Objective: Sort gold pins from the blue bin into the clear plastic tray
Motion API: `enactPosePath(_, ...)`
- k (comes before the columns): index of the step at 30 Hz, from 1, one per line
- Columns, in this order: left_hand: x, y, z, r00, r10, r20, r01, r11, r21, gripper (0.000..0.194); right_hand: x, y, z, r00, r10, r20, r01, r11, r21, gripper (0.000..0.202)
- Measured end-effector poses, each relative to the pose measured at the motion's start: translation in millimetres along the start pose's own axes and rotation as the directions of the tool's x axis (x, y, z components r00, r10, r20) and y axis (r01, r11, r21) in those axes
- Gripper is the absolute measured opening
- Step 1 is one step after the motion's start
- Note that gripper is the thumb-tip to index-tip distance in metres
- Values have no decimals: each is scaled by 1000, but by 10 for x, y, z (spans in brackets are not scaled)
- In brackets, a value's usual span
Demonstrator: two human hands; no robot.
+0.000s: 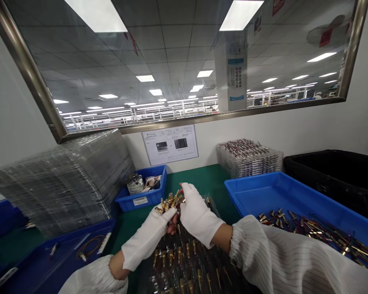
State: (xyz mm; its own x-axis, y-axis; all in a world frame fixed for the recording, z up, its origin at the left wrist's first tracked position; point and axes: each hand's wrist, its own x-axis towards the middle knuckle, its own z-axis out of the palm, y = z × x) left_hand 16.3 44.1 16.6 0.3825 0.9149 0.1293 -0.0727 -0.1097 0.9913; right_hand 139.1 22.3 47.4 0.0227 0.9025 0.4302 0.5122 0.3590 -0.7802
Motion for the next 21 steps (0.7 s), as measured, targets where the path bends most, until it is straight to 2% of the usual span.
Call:
enactPosePath(2, 8, -22, -17, 1000, 16, -20, -15, 997, 74, 24, 5, 24, 0, 1000, -13, 12, 14, 999, -43, 49)
enactPosePath(4, 15, -23, -32, 999, 16, -47, -11, 995, 104, 24, 23, 63, 17, 1000, -20, 23, 20, 1000, -11, 51)
enactPosePath(9, 16, 41, -18, 998, -2, -70, 3, 1000, 9, 21, 104, 130, 54, 997, 72, 26, -77, 945, 317, 51)
enactPosePath(12, 23, 27, -5, 999, -1, -54, 2, 1000, 5, 20, 134, 137, 30, 990, 134, 38, -138, 908, 395, 49)
enactPosePath(14, 35, -19, -19, 999, 16, -36, -14, 998, 56, 20, 136, 145, 6, 994, 105, 42, -113, 930, 350, 49)
enactPosePath(17, 47, -78, -62, 998, 45, -37, -39, 988, 146, 22, 113, 158, -21, 1000, 9, 11, -11, 985, 173, 46)
enactPosePath(21, 25, -31, -88, 998, 59, -19, -53, 977, 207, 22, 73, 138, -33, 988, -153, 10, 151, 985, 85, 40)
